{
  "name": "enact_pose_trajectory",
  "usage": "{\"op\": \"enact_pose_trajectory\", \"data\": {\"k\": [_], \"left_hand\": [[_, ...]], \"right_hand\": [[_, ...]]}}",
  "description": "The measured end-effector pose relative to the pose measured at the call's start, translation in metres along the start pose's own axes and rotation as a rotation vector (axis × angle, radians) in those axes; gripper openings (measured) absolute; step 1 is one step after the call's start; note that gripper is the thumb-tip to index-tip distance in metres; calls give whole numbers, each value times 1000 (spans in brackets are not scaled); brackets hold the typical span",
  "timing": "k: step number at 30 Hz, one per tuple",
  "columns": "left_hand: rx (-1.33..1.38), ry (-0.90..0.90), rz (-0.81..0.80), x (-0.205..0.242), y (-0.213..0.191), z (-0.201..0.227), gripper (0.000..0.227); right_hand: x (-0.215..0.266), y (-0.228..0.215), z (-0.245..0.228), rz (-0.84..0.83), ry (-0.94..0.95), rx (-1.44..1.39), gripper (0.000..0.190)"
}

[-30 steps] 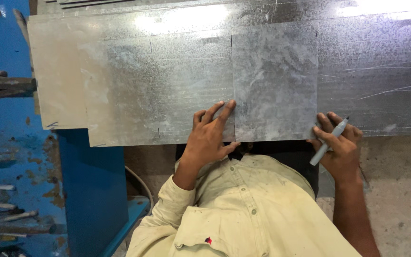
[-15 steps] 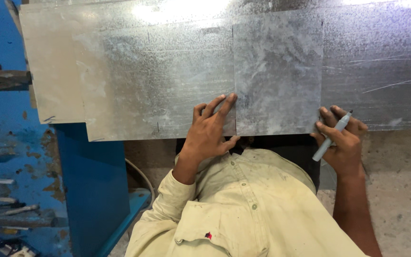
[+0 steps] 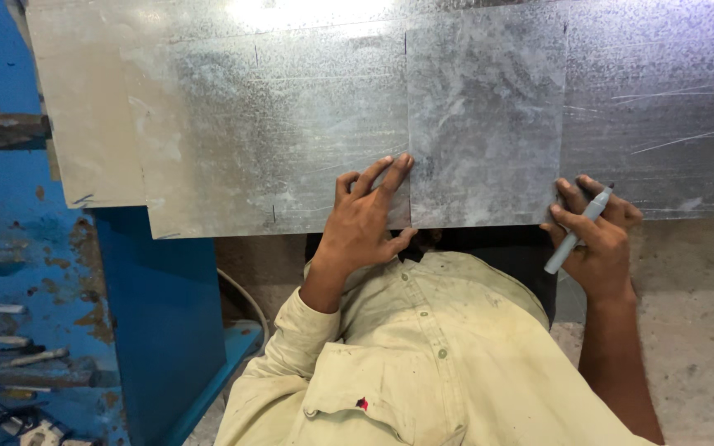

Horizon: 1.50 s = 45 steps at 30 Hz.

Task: The person uses a white marker to draw lines on a large metal sheet. They repeatedly lift a smaller metal template, position it on the sheet, and trace its edges to create rectangular outlines. The process is repeated multiple times across the surface of the metal sheet.

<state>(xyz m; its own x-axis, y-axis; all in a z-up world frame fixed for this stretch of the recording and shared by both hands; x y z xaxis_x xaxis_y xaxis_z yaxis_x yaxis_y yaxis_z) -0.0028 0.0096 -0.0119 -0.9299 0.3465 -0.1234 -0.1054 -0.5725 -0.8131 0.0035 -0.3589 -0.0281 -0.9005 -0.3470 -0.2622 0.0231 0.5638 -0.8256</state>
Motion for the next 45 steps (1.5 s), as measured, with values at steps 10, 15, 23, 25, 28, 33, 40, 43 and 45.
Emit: {"op": "enact_pose_trajectory", "data": {"k": [10, 15, 23, 25, 28, 33, 40, 43, 45], "left_hand": [[-49, -35, -20, -3, -3, 6, 115], [-68, 14, 8, -2, -11, 9, 112], [-51, 2, -11, -5, -11, 10, 106], [-58, 9, -2, -5, -10, 11, 105], [-73, 40, 23, -6, -11, 8, 104], [-85, -5, -10, -5, -12, 10, 103], [101, 41, 118, -13, -22, 13, 109], [63, 10, 112, -34, -23, 26, 105], [-67, -2, 41, -56, -20, 40, 105]], "right_hand": [[-6, -6, -7, -9, 0, 69, 25], [-4, -11, -5, -48, 13, 53, 30], [-3, -16, 0, -34, -24, -35, 28], [-5, -18, -2, -17, -38, -45, 26], [-9, -14, -3, 14, -58, -15, 23], [-10, -12, -9, 41, -42, -22, 25], [-24, -27, -11, 136, 72, -415, 28], [-61, -12, 12, 257, 210, -885, 41], [-100, 3, 34, 295, 377, -915, 41]]}}
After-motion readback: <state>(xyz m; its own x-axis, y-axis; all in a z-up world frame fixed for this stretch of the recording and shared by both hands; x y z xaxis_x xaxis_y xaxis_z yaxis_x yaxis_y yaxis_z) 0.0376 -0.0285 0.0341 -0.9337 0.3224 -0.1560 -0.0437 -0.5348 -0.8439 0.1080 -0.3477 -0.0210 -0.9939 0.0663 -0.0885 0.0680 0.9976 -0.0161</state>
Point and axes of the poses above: each hand's wrist, its own x-axis away from the middle knuckle, its own y-axis out of the palm, z = x × y, the point moved 1 cm from there along -x, towards the middle knuckle
